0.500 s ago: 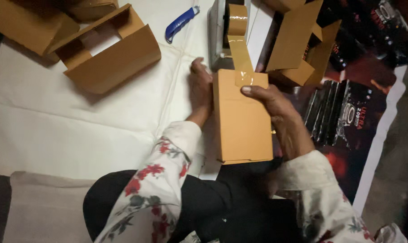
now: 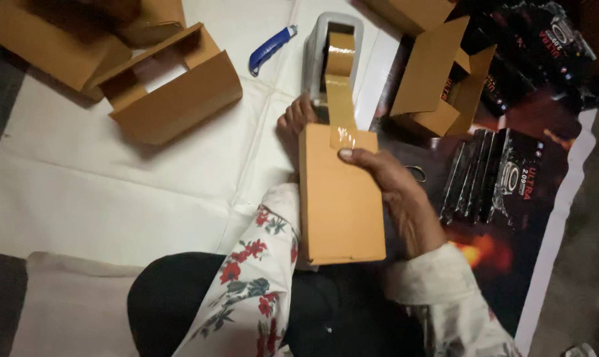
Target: The person sits on a mat and seals small cardboard boxes using a tape dispenser. They pull tape from the dispenser, apply it to the box seams, smooth it down, and place the sealed boxes aside.
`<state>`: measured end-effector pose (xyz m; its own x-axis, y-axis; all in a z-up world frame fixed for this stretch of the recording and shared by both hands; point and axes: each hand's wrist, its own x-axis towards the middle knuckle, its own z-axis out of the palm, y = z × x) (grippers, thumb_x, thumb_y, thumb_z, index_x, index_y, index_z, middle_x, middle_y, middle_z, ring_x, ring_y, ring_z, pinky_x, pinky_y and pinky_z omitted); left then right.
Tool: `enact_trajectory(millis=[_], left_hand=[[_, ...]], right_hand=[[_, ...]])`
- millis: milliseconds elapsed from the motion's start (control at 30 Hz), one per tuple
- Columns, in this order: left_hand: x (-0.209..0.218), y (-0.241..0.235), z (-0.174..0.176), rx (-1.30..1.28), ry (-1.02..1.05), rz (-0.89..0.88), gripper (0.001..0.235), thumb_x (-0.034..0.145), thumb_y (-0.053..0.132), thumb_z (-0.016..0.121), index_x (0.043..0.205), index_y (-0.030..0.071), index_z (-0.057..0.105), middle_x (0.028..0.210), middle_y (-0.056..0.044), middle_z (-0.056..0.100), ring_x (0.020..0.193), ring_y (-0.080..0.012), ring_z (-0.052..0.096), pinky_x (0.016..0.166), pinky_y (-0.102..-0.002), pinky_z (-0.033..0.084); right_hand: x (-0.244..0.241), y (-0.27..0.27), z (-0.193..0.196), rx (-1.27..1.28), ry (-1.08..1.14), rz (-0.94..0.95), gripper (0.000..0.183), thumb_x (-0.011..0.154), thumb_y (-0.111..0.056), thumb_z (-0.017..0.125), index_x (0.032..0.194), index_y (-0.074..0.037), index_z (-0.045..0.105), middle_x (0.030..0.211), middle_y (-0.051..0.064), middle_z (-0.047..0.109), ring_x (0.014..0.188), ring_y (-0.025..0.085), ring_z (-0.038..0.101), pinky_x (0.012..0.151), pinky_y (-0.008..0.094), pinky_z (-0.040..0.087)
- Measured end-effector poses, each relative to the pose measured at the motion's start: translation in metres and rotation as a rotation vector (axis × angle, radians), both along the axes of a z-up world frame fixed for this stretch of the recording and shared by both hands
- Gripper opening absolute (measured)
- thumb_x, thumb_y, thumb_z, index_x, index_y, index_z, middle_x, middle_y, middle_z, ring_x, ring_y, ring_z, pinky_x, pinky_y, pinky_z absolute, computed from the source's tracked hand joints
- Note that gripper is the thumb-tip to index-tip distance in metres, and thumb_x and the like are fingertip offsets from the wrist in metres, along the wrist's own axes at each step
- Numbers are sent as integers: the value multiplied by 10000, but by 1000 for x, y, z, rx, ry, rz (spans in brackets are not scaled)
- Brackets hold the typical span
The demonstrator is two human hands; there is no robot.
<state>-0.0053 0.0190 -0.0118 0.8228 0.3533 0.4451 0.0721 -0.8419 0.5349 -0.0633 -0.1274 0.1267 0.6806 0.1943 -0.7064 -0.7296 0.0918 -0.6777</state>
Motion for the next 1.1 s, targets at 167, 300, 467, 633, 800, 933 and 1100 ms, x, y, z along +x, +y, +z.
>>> enact_trajectory(millis=[167, 300, 467, 633, 800, 933, 1100], left_hand=[[-33, 9, -6, -12, -5, -79, 437, 930, 252, 632, 1310, 37, 615, 1141, -93, 694, 1030, -257, 668, 847, -363, 518], [-58, 43, -23, -164, 103, -196, 462, 902, 272, 659, 1284, 13, 647, 1089, -117, 707, 983, -281, 676, 821, -366, 531], [-62, 79, -34, -1143, 528, -395, 465, 931, 359, 631, 1213, -4, 701, 1011, -145, 736, 866, -247, 697, 778, -337, 546], [-39, 73, -19, -1993, 792, -684, 685, 935, 575, 512, 1205, -31, 683, 1032, -169, 749, 886, -240, 718, 830, -321, 564], [-26, 66, -26, -2043, 742, -809, 856, 929, 733, 431, 1235, -29, 674, 1063, -165, 749, 932, -229, 723, 881, -328, 571], [5, 62, -34, -2225, 671, -820, 905, 934, 789, 420, 1289, -16, 629, 1097, -126, 730, 966, -234, 699, 891, -383, 558], [4, 64, -13, -2267, 604, -805, 1004, 912, 844, 401, 1359, -39, 570, 1210, -147, 689, 1054, -249, 674, 931, -383, 564]], right_hand=[[-47, 15, 0, 81, -40, 6, 516, 800, -219, 769, 1239, 33, 669, 1082, 135, 761, 917, 217, 756, 816, 346, 617], [-64, 28, -1, 44, -44, -16, 491, 795, -194, 773, 1203, 64, 680, 1048, 152, 764, 886, 257, 753, 780, 381, 614], [-75, 32, -2, 3, -155, -12, 477, 804, -187, 759, 1219, 39, 685, 1038, 133, 763, 875, 240, 751, 771, 351, 607], [-69, 33, -16, -21, -335, -31, 502, 763, -158, 805, 1206, 37, 674, 1041, 118, 739, 887, 221, 730, 784, 346, 607], [-62, 27, -35, -123, -468, 17, 541, 725, -272, 852, 1160, -5, 673, 1034, 92, 732, 892, 193, 712, 782, 330, 586], [-62, 20, -38, -377, -747, 118, 661, 698, -341, 891, 1223, -36, 630, 1090, 66, 740, 981, 165, 703, 873, 318, 574], [-66, 25, -32, -418, -764, 54, 719, 660, -317, 932, 1242, -36, 617, 1105, 84, 744, 1000, 183, 717, 896, 335, 577]])
